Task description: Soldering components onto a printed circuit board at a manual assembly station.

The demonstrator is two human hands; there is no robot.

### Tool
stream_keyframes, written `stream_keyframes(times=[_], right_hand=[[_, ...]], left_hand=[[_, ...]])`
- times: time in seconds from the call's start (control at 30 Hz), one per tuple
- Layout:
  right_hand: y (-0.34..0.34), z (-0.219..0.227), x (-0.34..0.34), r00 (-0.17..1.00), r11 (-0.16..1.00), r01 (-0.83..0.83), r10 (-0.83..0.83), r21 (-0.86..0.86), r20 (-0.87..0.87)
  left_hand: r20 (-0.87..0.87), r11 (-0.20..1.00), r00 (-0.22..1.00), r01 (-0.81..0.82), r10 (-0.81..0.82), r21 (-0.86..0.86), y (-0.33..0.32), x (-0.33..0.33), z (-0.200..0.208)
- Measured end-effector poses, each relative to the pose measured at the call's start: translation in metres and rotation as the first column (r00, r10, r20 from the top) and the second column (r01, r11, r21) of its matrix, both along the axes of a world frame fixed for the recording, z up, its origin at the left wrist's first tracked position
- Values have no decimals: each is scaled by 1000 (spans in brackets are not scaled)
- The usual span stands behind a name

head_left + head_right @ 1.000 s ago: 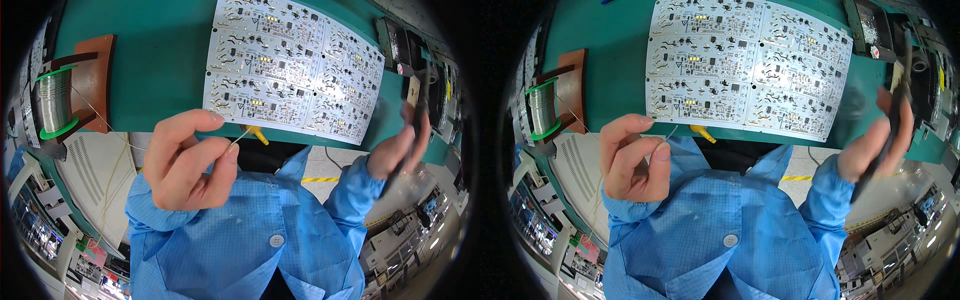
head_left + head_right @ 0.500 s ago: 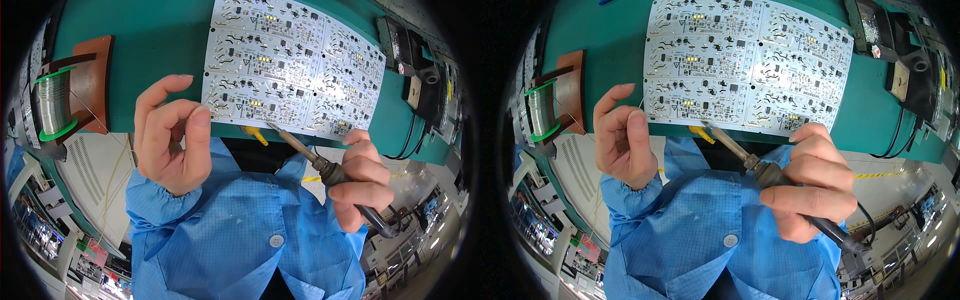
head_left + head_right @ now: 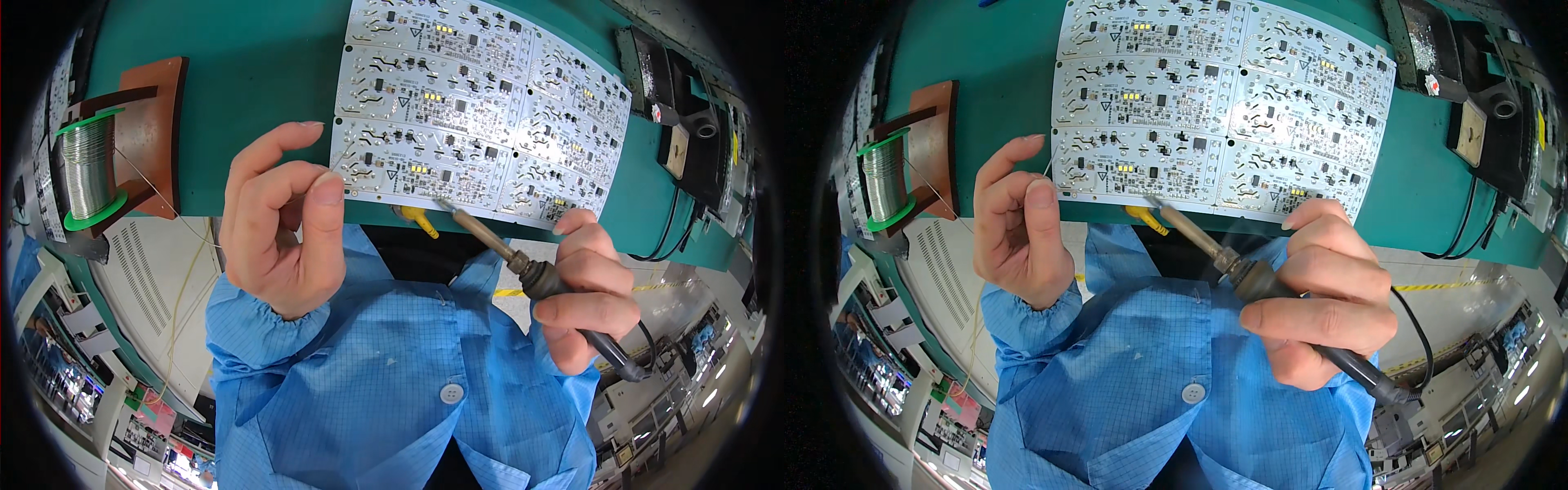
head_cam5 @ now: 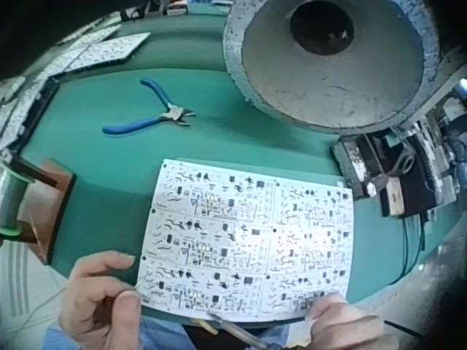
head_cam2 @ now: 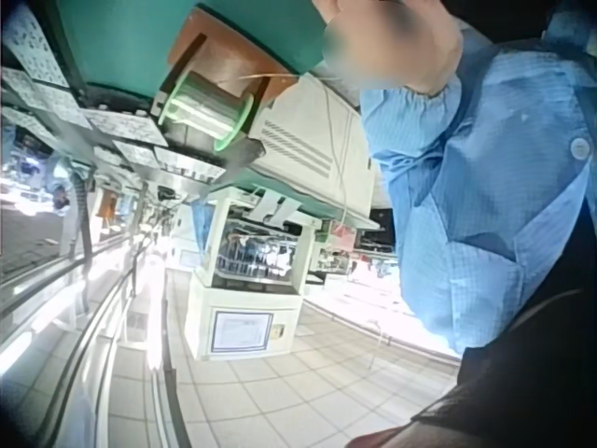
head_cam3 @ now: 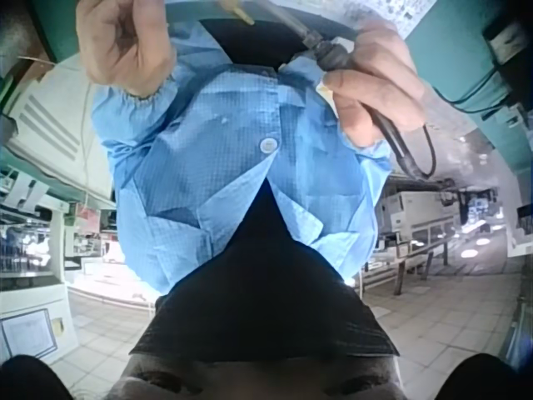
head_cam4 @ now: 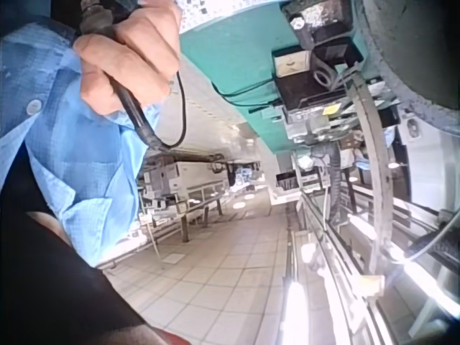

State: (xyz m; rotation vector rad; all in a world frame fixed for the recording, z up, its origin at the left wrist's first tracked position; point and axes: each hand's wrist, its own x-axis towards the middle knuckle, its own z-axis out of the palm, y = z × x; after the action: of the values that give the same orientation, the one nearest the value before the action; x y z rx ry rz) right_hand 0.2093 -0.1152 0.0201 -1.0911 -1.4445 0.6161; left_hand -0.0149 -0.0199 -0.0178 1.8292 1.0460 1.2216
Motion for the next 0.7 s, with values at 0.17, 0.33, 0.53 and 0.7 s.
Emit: stream_keyframes(times=[0.17,0.33,0.53,0.7], right_hand=[[-7,1,16,1000,996,16,-17,86,12],[-3,-7,49,817,817,563,-573,122,64],[7,-22,80,750,759,646,-613,-77,249],[2,-18,84,746,761,643,-597,-88,294]], left_hand=[[18,1000,1000,10,-10,-23,-1,0,1],[37,992,999,-26,31,-122,-6,3,10],[-44,999,998,-54,54,2,1,8,11],[-99,994,990,-94,99,52,6,11,13]])
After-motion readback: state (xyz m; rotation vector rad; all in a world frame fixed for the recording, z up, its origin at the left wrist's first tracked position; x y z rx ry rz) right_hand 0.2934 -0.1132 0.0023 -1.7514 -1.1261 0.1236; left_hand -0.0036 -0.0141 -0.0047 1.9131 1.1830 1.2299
